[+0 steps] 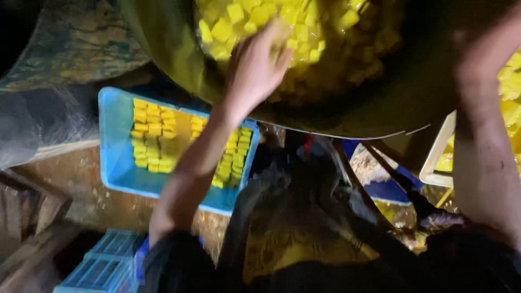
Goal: The person scoops yellow tofu cubes by hand from a large water-filled vat and places them one at a time into a blue plastic tray, arranging the cubes in rows. They occasionally reach across the tray to reposition cubes and continue transferring more cubes from the vat.
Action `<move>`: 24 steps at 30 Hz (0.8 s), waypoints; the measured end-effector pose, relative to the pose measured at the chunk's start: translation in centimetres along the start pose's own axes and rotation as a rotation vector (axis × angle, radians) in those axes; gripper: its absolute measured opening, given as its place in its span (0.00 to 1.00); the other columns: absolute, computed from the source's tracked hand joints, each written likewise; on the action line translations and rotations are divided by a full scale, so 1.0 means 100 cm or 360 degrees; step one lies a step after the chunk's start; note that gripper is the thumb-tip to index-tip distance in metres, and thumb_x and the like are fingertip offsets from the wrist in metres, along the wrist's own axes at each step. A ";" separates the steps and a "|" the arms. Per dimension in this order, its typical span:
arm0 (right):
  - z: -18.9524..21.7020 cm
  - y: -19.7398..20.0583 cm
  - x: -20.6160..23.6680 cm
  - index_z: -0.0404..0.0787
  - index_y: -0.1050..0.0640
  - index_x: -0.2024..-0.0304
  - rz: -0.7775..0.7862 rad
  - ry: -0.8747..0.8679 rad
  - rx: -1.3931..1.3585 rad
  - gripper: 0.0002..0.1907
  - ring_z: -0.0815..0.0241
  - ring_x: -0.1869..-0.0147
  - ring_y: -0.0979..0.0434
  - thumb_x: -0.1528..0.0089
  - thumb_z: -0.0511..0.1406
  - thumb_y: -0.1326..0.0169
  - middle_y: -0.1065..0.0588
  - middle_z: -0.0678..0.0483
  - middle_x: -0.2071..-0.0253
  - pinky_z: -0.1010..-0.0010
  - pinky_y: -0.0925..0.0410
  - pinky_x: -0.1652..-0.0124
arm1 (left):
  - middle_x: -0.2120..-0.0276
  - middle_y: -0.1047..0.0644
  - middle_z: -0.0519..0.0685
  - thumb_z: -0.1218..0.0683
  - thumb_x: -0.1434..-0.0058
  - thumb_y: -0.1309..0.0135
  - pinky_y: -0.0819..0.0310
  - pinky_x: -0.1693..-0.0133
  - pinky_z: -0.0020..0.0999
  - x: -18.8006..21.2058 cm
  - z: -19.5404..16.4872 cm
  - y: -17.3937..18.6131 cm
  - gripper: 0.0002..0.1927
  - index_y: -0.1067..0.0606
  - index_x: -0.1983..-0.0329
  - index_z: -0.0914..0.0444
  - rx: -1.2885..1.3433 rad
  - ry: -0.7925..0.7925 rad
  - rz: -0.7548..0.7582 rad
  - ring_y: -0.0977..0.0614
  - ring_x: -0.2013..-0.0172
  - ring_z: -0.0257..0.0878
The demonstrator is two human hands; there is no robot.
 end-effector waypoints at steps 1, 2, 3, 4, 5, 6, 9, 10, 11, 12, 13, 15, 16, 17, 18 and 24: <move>0.025 -0.017 -0.015 0.39 0.18 0.69 0.0178 0.0135 -0.0143 0.14 0.47 0.62 0.22 0.42 0.43 0.38 0.22 0.45 0.69 0.58 0.28 0.58 | 0.55 0.18 0.55 0.57 0.33 0.40 0.18 0.55 0.41 -0.029 0.012 -0.012 0.14 0.28 0.47 0.65 -0.0029 -0.0142 -0.0010 0.14 0.58 0.48; 0.052 -0.037 -0.029 0.39 0.17 0.70 0.0355 0.0289 -0.0289 0.14 0.47 0.62 0.22 0.41 0.44 0.38 0.22 0.45 0.70 0.58 0.28 0.58 | 0.56 0.18 0.53 0.58 0.36 0.41 0.19 0.54 0.40 -0.057 0.033 -0.035 0.14 0.27 0.48 0.63 -0.0025 -0.0075 0.0103 0.15 0.56 0.46; 0.078 -0.072 -0.039 0.39 0.17 0.71 0.0777 0.0503 -0.0150 0.15 0.48 0.62 0.22 0.41 0.45 0.38 0.22 0.46 0.70 0.59 0.28 0.58 | 0.56 0.17 0.51 0.59 0.39 0.41 0.20 0.54 0.40 -0.081 0.055 -0.062 0.14 0.26 0.50 0.61 -0.0016 -0.0011 0.0208 0.15 0.55 0.44; 0.099 -0.106 -0.041 0.40 0.17 0.72 0.1191 0.0760 0.0124 0.16 0.48 0.62 0.22 0.41 0.45 0.38 0.22 0.46 0.71 0.59 0.28 0.57 | 0.56 0.19 0.52 0.61 0.42 0.43 0.21 0.55 0.45 -0.101 0.075 -0.091 0.15 0.24 0.51 0.61 -0.0158 0.0007 0.0287 0.17 0.55 0.49; 0.115 -0.138 -0.041 0.40 0.16 0.73 0.1524 0.1015 0.0369 0.17 0.49 0.62 0.22 0.40 0.46 0.38 0.22 0.46 0.71 0.60 0.28 0.57 | 0.55 0.20 0.54 0.64 0.45 0.46 0.23 0.56 0.50 -0.114 0.095 -0.121 0.17 0.23 0.52 0.61 -0.0304 0.0021 0.0370 0.18 0.55 0.54; 0.127 -0.157 -0.047 0.40 0.16 0.72 0.1615 0.1036 0.0382 0.17 0.49 0.62 0.22 0.40 0.46 0.38 0.22 0.47 0.71 0.60 0.28 0.57 | 0.58 0.20 0.55 0.61 0.42 0.45 0.25 0.53 0.57 -0.121 0.111 -0.148 0.13 0.22 0.53 0.61 -0.0697 -0.0061 0.0364 0.19 0.55 0.54; 0.153 -0.200 -0.067 0.40 0.17 0.71 0.1614 0.0801 0.0217 0.16 0.50 0.62 0.22 0.40 0.46 0.38 0.22 0.47 0.70 0.60 0.28 0.57 | 0.59 0.20 0.55 0.55 0.40 0.45 0.30 0.46 0.67 -0.121 0.154 -0.210 0.08 0.21 0.59 0.60 -0.1455 -0.0196 0.0215 0.20 0.53 0.55; 0.161 -0.208 -0.071 0.40 0.17 0.70 0.1572 0.0734 0.0111 0.16 0.50 0.62 0.22 0.39 0.46 0.38 0.22 0.47 0.70 0.60 0.27 0.57 | 0.56 0.20 0.54 0.54 0.44 0.45 0.30 0.46 0.64 -0.116 0.165 -0.221 0.09 0.20 0.62 0.59 -0.1436 -0.0163 0.0101 0.21 0.51 0.54; 0.168 -0.214 -0.073 0.40 0.17 0.70 0.1529 0.0687 0.0001 0.16 0.50 0.62 0.22 0.39 0.46 0.38 0.22 0.47 0.69 0.60 0.27 0.57 | 0.56 0.20 0.54 0.54 0.44 0.45 0.30 0.46 0.64 -0.113 0.175 -0.228 0.09 0.20 0.62 0.59 -0.1401 -0.0121 0.0067 0.21 0.51 0.54; 0.172 -0.222 -0.070 0.40 0.17 0.69 0.1493 0.0681 -0.0086 0.16 0.50 0.61 0.22 0.39 0.46 0.37 0.21 0.47 0.69 0.60 0.27 0.57 | 0.56 0.20 0.54 0.54 0.44 0.45 0.30 0.46 0.64 -0.108 0.185 -0.238 0.09 0.20 0.62 0.59 -0.1357 -0.0083 0.0205 0.21 0.51 0.53; 0.175 -0.229 -0.067 0.40 0.17 0.69 0.1458 0.0665 -0.0162 0.15 0.51 0.61 0.22 0.39 0.46 0.37 0.21 0.47 0.69 0.61 0.27 0.57 | 0.56 0.20 0.54 0.54 0.44 0.46 0.30 0.45 0.64 -0.104 0.195 -0.245 0.09 0.21 0.62 0.59 -0.1309 -0.0043 0.0308 0.21 0.51 0.53; 0.179 -0.237 -0.061 0.40 0.17 0.68 0.1397 0.0659 -0.0273 0.15 0.51 0.61 0.21 0.39 0.45 0.37 0.21 0.47 0.68 0.61 0.27 0.57 | 0.56 0.20 0.54 0.54 0.44 0.46 0.30 0.45 0.64 -0.093 0.212 -0.252 0.09 0.21 0.62 0.59 -0.1209 0.0028 0.0459 0.21 0.51 0.53; 0.179 -0.240 -0.058 0.40 0.17 0.67 0.1389 0.0661 -0.0323 0.15 0.51 0.61 0.21 0.38 0.45 0.37 0.21 0.47 0.68 0.61 0.27 0.57 | 0.56 0.20 0.54 0.53 0.44 0.46 0.30 0.45 0.64 -0.091 0.218 -0.249 0.09 0.21 0.61 0.59 -0.1151 0.0067 0.0501 0.21 0.50 0.53; 0.178 -0.244 -0.056 0.40 0.18 0.67 0.1387 0.0660 -0.0374 0.15 0.51 0.61 0.21 0.38 0.45 0.37 0.21 0.48 0.68 0.61 0.27 0.57 | 0.56 0.20 0.54 0.53 0.43 0.46 0.30 0.45 0.64 -0.087 0.222 -0.245 0.09 0.21 0.61 0.59 -0.1086 0.0098 0.0545 0.21 0.50 0.53; 0.177 -0.249 -0.053 0.40 0.18 0.66 0.1455 0.0677 -0.0425 0.15 0.52 0.61 0.21 0.38 0.45 0.37 0.21 0.48 0.67 0.61 0.27 0.57 | 0.56 0.20 0.54 0.53 0.43 0.46 0.30 0.45 0.63 -0.084 0.226 -0.238 0.09 0.21 0.61 0.59 -0.0983 0.0133 0.0568 0.20 0.50 0.53; 0.166 -0.275 -0.097 0.40 0.18 0.63 0.1918 0.0689 -0.0978 0.14 0.53 0.60 0.21 0.37 0.45 0.37 0.21 0.48 0.66 0.62 0.27 0.57 | 0.56 0.20 0.53 0.53 0.43 0.46 0.29 0.45 0.63 -0.084 0.269 -0.198 0.10 0.21 0.60 0.59 -0.0471 0.0448 0.0452 0.20 0.50 0.53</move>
Point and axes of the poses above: each hand's wrist, its own x-axis away from the middle knuckle, its own y-axis out of the back of the hand, z = x × y, the point moved 7 cm from there along -x, towards the middle knuckle
